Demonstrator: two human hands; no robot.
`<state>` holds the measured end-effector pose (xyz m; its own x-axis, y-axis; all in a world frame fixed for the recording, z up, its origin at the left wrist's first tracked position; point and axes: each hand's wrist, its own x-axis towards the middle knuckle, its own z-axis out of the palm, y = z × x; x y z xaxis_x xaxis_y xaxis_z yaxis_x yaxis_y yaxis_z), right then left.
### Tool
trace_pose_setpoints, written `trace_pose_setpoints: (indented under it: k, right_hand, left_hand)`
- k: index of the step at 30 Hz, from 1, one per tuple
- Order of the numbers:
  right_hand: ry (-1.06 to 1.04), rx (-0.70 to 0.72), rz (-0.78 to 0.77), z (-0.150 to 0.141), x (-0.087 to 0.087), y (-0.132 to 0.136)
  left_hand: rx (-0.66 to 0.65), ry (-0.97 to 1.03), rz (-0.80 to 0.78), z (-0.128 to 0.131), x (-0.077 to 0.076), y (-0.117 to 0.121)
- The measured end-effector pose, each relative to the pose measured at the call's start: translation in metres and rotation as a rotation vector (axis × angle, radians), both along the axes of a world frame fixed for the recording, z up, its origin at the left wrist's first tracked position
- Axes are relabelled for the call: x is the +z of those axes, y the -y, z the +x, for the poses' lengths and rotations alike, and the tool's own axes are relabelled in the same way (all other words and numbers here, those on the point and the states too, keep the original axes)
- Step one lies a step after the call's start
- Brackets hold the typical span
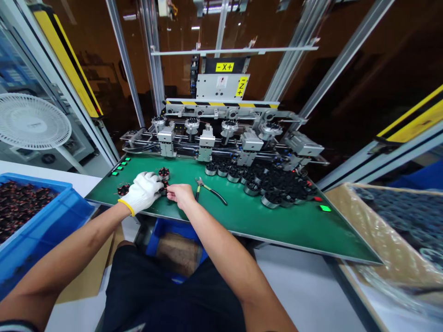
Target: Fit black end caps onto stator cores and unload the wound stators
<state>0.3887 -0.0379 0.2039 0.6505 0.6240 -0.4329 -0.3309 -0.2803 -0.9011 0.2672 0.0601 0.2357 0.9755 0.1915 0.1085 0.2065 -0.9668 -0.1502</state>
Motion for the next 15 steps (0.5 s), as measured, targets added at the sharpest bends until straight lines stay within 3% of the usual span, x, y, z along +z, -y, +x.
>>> trace_pose_setpoints:
  k: [4,9,15]
  right_hand:
    - [0.143,0.177,-0.091,-0.005,-0.001,0.0]
    - [0.483,0.414,-0.145,-0.004,0.0,0.012]
    - [0.674,0.541,-0.138,0.005,0.006,0.034]
  left_hand:
    - [0.017,0.018,0.0,-0.008,-0.006,-0.004]
    - [0.045,0.01,-0.042,-0.012,-0.007,-0.009]
    - [0.077,0.01,-0.141,-0.016,-0.012,-0.023]
